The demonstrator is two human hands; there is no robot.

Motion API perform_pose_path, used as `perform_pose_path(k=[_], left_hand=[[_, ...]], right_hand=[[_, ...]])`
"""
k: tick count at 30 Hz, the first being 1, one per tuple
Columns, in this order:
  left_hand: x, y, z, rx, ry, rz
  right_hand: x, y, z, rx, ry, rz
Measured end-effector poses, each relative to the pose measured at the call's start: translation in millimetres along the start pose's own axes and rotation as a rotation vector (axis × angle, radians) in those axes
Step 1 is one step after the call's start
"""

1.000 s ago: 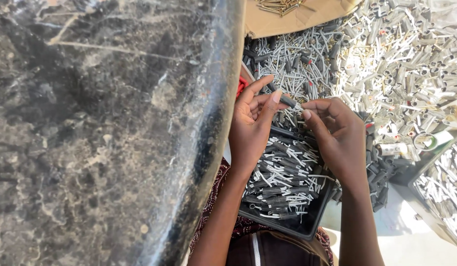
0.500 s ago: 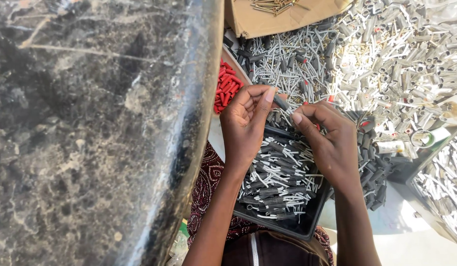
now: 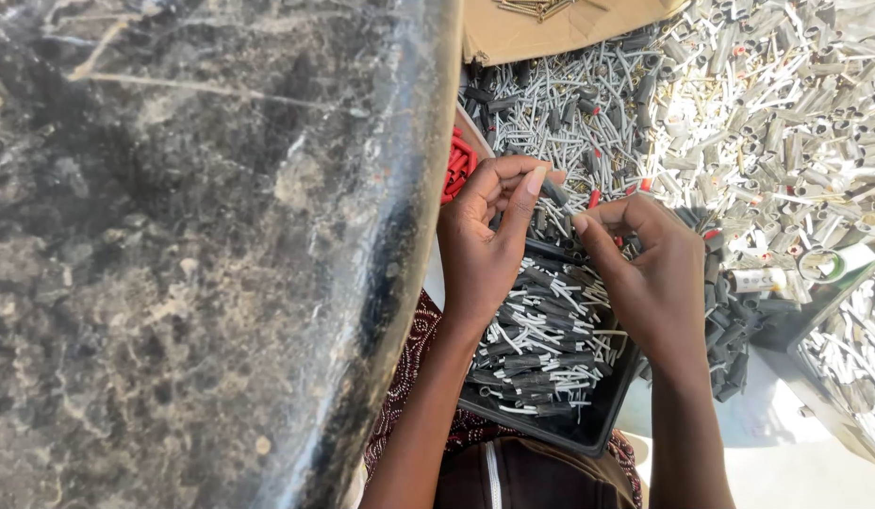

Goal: Assembling small plastic clips by manually inserting red components into black housings

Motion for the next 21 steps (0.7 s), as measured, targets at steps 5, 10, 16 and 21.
perform_pose_path(k=[5, 10, 16, 21], left_hand=[[2, -2, -1, -0.029, -0.005, 0.117], [2, -5, -1, -0.048, -0.005, 0.2], [2, -1, -3, -0.067, -0.031, 0.238], [6, 4, -4, -0.049, -0.043, 0.206]], right_hand=[[3, 4, 0, 0.069, -0.022, -0.096], [7, 7, 1, 0.193, -0.043, -0.247], [12, 12, -2, 0.169, -0.076, -0.369], [-10, 16, -2, -0.106, 0.052, -0.149]])
Point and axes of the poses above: each hand's wrist, its own z-axis away from the middle knuckle, its own x-axis out of the palm, y = z × x, the point moved 3 cm from there along -z, towards the middle knuckle, and after that the axes turned 5 degrees about -z, right-handed, at the moved point
